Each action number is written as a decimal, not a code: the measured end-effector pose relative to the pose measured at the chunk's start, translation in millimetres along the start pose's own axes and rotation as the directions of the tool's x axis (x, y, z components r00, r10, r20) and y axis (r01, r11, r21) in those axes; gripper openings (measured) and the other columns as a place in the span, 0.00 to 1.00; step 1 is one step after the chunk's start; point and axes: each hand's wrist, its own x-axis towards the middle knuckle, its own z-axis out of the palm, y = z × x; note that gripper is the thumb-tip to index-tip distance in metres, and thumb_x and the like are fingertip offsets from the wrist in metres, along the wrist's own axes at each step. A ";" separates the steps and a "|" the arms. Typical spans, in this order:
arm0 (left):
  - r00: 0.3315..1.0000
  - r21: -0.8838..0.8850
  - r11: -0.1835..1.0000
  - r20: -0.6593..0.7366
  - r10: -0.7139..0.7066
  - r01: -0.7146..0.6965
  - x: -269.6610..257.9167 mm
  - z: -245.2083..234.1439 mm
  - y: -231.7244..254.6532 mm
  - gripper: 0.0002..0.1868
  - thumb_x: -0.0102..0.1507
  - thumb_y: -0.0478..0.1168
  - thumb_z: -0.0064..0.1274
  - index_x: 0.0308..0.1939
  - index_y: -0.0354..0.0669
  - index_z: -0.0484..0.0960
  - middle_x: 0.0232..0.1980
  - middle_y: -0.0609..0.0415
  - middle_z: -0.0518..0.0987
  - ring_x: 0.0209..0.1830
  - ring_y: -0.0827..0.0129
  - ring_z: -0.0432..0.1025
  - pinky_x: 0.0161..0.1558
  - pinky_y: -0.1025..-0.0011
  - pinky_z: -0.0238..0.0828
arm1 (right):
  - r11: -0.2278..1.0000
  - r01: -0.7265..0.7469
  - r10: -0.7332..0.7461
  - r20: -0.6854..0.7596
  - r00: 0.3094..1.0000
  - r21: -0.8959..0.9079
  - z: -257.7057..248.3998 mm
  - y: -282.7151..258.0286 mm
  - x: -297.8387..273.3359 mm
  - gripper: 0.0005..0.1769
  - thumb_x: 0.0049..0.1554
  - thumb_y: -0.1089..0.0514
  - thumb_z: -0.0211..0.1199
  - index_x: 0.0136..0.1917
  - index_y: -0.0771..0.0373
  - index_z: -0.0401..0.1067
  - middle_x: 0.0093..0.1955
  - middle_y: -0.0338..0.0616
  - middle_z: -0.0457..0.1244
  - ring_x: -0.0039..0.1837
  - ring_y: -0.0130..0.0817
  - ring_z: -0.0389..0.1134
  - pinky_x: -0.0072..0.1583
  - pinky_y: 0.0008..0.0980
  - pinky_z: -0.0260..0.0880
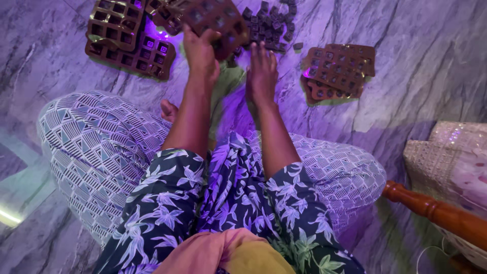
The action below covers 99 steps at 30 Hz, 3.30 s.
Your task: The person sits on the floor and assembles small LED light modules into brown plastic grid trays. They pick up individual modules and press them into the grid slots, occasionally adjusting the trays and handling loose pieces.
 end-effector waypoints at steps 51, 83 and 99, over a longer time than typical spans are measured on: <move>0.967 0.252 0.967 0.254 -0.032 -0.035 -41.7 31.7 1.8 0.47 0.54 0.18 0.45 0.77 0.45 0.53 0.68 0.48 0.73 0.66 0.62 0.73 0.66 0.65 0.74 | 0.650 -0.277 0.445 -0.059 0.894 0.708 -55.1 -17.2 35.7 0.23 0.51 0.64 0.78 0.58 0.65 0.75 0.51 0.40 0.69 0.52 0.26 0.70 0.57 0.28 0.72; 0.944 0.335 0.939 0.280 -0.177 0.077 -45.7 32.8 4.8 0.43 0.54 0.20 0.46 0.74 0.46 0.60 0.62 0.51 0.77 0.59 0.64 0.76 0.55 0.68 0.77 | 0.128 -0.418 0.454 0.321 0.831 0.900 -42.5 6.3 29.5 0.16 0.60 0.55 0.71 0.56 0.68 0.75 0.50 0.40 0.69 0.50 0.26 0.70 0.54 0.31 0.75; 0.749 0.573 0.769 0.370 -0.550 0.282 -57.4 27.0 1.7 0.32 0.54 0.23 0.46 0.63 0.39 0.71 0.49 0.55 0.80 0.46 0.68 0.74 0.47 0.70 0.73 | -0.350 -0.565 0.212 0.651 0.729 0.747 -77.7 46.0 24.9 0.29 0.60 0.48 0.65 0.68 0.65 0.67 0.62 0.42 0.67 0.63 0.37 0.69 0.62 0.50 0.74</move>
